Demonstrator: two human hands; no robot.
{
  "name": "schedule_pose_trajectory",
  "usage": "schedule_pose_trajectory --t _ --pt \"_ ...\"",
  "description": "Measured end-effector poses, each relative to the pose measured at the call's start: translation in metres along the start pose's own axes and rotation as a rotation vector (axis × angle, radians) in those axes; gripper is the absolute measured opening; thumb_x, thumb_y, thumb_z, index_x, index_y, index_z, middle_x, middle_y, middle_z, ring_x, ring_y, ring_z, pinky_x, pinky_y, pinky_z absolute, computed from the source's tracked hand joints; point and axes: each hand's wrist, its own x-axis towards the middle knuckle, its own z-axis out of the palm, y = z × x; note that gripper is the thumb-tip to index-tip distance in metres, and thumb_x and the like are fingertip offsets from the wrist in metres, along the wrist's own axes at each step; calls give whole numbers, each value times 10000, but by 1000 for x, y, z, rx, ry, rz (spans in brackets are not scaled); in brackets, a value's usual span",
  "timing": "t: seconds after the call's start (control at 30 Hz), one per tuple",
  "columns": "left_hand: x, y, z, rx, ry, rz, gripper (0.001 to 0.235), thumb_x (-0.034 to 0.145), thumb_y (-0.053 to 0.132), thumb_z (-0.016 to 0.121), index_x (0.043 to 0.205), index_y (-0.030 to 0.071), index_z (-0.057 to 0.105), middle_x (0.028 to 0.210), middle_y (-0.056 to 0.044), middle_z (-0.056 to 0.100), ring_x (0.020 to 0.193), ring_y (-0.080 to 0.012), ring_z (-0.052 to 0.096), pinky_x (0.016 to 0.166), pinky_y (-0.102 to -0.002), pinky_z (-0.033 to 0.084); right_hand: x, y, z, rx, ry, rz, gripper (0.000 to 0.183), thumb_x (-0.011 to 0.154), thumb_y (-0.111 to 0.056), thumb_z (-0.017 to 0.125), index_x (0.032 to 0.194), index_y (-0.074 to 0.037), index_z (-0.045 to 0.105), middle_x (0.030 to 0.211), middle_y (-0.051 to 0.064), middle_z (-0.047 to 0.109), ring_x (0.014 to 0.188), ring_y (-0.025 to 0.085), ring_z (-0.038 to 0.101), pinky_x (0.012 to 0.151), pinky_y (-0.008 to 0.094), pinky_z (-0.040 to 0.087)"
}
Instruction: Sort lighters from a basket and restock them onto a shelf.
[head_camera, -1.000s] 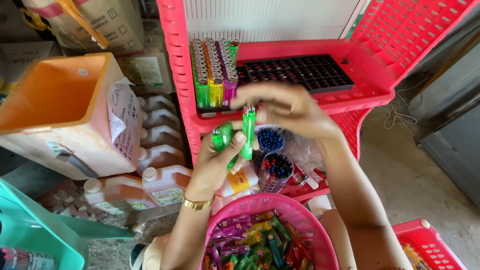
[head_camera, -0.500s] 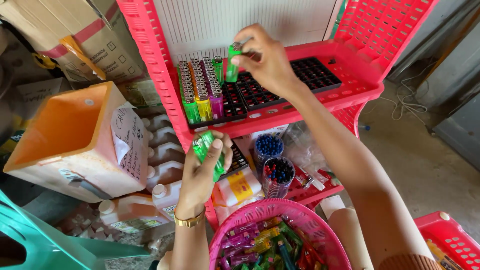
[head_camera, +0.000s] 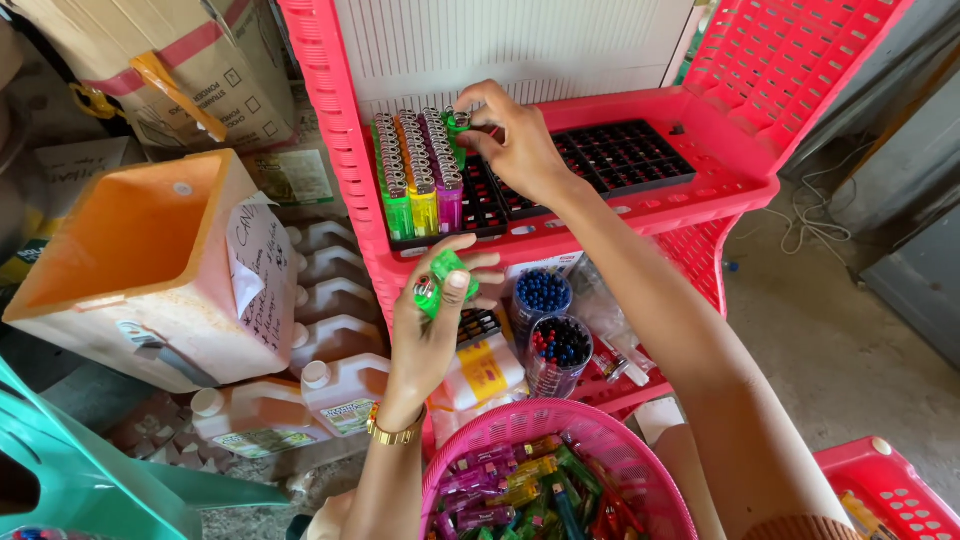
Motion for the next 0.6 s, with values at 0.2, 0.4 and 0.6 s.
schedule_pose_trajectory --t 0.2,0.4,0.6 --pt "0 -11 4 10 -70 -28 463 1090 252 510 1498 39 467 1263 -127 711 1061 -185 723 865 -301 603 0 -2 4 -7 2 7 344 964 24 692 1245 -110 548 1006 131 780 867 224 767 715 353 569" --pt "-4 -6 9 69 -161 -68 471 1089 216 537 1540 98 471 1273 -114 707 1072 -162 693 904 -308 619 -2 -1 8 -25 -16 -36 360 976 44 673 1275 -97 531 976 148 761 935 270 774 758 376 590" --pt "-2 -10 6 -4 -31 -80 364 1053 263 555 1317 17 505 1223 -105 733 961 -178 761 694 -282 654 -5 -5 8 -164 -12 -64 364 982 13 672 1305 -99 545 916 174 741 866 380 736 723 436 554"
